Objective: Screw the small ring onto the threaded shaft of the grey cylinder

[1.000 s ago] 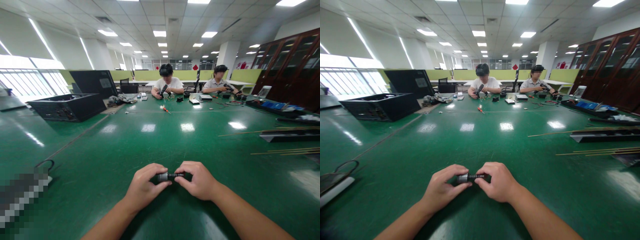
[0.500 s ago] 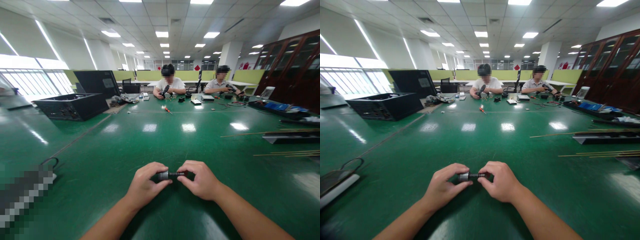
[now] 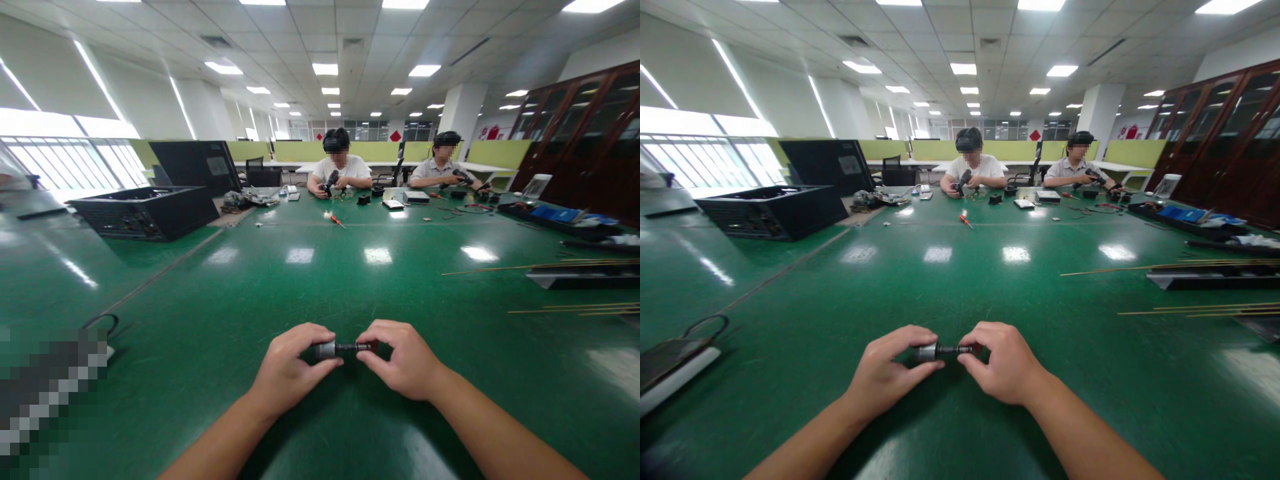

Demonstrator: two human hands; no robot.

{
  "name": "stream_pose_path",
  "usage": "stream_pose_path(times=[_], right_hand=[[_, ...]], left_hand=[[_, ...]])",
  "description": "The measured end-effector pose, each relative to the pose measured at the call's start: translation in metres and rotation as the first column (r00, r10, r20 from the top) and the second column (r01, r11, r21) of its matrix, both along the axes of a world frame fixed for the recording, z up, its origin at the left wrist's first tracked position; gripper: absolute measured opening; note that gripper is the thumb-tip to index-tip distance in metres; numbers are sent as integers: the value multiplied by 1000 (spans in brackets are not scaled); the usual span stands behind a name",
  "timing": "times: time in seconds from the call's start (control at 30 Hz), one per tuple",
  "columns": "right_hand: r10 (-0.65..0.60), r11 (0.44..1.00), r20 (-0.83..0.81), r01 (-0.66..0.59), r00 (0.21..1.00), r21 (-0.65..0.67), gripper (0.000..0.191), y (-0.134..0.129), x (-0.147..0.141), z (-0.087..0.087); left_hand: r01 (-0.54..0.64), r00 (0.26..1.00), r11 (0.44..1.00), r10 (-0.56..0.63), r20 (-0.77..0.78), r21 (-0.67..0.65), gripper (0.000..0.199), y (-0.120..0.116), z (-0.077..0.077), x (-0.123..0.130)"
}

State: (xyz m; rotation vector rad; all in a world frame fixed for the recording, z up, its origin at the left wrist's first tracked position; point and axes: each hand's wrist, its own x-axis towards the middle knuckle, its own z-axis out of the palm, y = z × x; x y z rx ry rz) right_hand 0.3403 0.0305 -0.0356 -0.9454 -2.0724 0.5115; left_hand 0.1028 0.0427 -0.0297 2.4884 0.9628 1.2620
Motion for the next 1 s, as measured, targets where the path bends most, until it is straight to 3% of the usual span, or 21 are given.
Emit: stream_pose_path(times=[1.0], right_hand=[[-27, 1000, 35, 27, 999, 11, 8, 1, 7, 3]], left_hand=[[-10, 1000, 1000, 10, 7, -17, 28, 3, -1, -5]])
